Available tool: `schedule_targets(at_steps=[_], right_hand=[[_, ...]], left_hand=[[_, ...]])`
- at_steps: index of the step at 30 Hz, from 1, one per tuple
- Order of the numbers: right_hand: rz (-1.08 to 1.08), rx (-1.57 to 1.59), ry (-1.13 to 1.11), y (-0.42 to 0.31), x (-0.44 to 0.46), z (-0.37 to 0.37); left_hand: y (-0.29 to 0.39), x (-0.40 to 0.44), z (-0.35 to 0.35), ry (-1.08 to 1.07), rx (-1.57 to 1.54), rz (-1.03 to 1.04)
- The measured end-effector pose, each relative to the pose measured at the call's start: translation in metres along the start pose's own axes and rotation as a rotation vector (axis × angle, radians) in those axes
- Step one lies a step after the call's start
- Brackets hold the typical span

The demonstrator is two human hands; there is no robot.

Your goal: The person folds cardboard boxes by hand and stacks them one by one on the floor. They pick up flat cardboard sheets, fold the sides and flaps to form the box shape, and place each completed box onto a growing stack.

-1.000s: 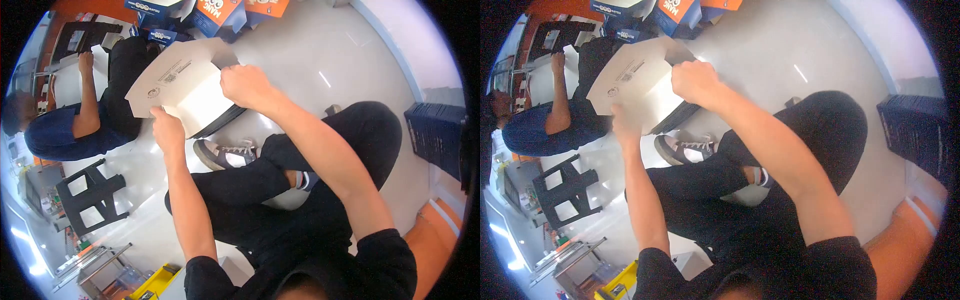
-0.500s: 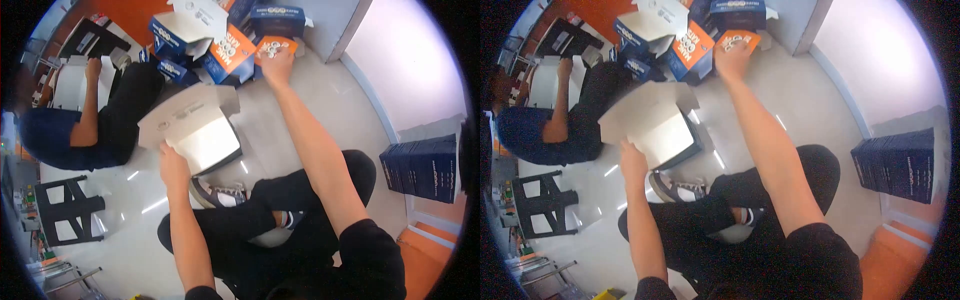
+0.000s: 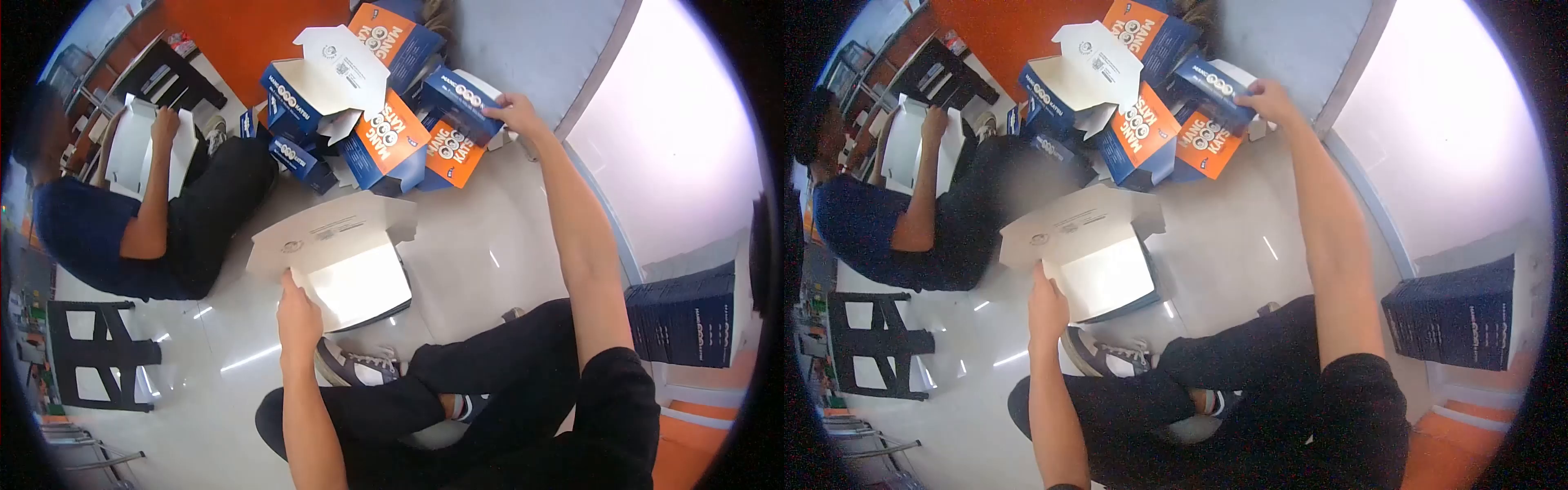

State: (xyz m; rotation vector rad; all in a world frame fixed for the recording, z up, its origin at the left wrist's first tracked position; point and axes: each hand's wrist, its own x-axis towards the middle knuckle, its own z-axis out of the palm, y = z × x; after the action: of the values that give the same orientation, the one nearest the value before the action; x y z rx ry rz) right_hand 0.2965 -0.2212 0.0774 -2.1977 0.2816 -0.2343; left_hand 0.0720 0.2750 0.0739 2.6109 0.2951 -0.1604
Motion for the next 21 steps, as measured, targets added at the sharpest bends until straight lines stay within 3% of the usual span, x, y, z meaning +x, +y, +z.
schedule_targets(at_steps=[1, 3, 5, 11, 13, 15, 18, 19, 21], right_hand=[[0.134, 0.12, -0.153, -0.005, -0.018, -0.009], [0.149, 0.114, -0.151, -0.041, -0.072, -0.028], [0.023, 0.174, -0.161, -0.053, -0.098, -0.05], [-0.436, 0.381, -0.084, -0.133, -0.244, -0.072], [-0.622, 0.047, 0.0, -0.121, -0.283, -0.059], [-0.775, 0.007, -0.138, -0.156, -0.335, -0.034], [-0.974, -0.133, -0.292, -0.153, -0.353, 0.012], [-1.033, -0.237, -0.361, -0.148, -0.353, 0.026], [-1.095, -0.343, -0.433, -0.135, -0.348, 0.048]], left_hand=[[0.001, -0.001, 0.001, -0.004, -0.02, 0.045], [-0.003, -0.006, 0.007, -0.01, -0.053, 0.077], [-0.011, -0.004, 0.018, 0.115, -0.103, 0.217], [-0.022, 0.009, 0.025, 0.059, -0.067, 0.215], [-0.018, 0.003, 0.02, 0.11, -0.089, 0.228], [-0.023, 0.009, 0.026, 0.049, -0.092, 0.2], [-0.122, 0.081, 0.112, 0.117, -0.512, 0.548], [-0.087, 0.059, 0.071, -0.17, -1.012, 0.159], [-0.038, 0.019, 0.005, -0.271, -0.928, -0.21]])
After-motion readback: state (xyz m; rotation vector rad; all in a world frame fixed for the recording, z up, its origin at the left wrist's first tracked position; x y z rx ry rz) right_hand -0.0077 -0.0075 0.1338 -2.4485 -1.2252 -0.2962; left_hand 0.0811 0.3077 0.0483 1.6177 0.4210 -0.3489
